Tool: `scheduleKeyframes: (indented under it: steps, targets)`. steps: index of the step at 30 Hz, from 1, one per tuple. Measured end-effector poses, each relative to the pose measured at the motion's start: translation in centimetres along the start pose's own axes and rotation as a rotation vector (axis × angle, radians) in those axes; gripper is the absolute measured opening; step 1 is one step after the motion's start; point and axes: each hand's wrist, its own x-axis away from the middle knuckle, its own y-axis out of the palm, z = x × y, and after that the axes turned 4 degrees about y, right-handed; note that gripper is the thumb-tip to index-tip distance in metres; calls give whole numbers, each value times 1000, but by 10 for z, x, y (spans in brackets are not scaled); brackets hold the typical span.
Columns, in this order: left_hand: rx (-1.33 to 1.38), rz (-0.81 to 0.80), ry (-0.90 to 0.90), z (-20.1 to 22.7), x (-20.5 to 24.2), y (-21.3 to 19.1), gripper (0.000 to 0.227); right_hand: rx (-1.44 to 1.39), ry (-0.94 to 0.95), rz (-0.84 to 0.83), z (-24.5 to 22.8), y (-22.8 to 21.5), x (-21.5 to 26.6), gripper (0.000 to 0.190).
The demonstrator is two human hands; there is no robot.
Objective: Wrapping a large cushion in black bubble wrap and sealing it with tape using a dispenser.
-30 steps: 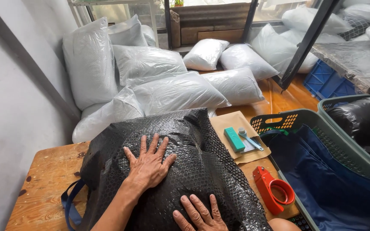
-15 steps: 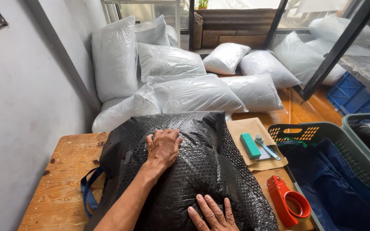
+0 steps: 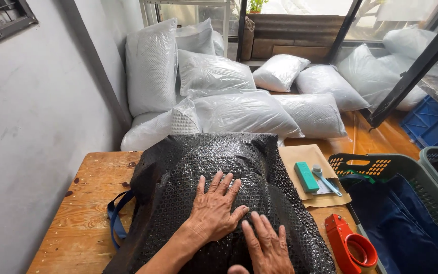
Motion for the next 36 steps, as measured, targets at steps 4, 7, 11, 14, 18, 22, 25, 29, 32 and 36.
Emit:
scheduleKeyframes:
  steps: [4,7,11,14,18,22,25,29,32,36]
  targets:
    - [50,-260,-143,4,-6,-37,74,-69,5,-197,4,-23,-58,95]
    - [49,-318,-179,3,-10,-47,71,-146,154,-559,10,-11,-80,93]
    - [13,-351,-177,5,-10,-46,69,-262,342,-800,13,-12,-87,93]
    - [10,-306,-156,1,-11,-39,69,-220,360,-850,9,-17,-93,94]
    - [-2,-232,-153,-2,-12,-27,71,-215,293,-545,14,14,-79,90]
    - [51,-214,-149,-2,-12,-29,66,-220,223,-523,12,22,-74,81]
    - [115,-193,-162,-2,-14,-26,66,-194,225,-550,19,28,-71,82]
    - [127,-198,-167,-2,-15,-20,71,-187,245,-569,23,32,-70,83]
    - [123,-204,-194,-2,-11,-29,71,-175,263,-618,20,30,-74,85]
    - [95,-226,-195,-4,-10,-28,72,-181,274,-650,16,24,-78,86]
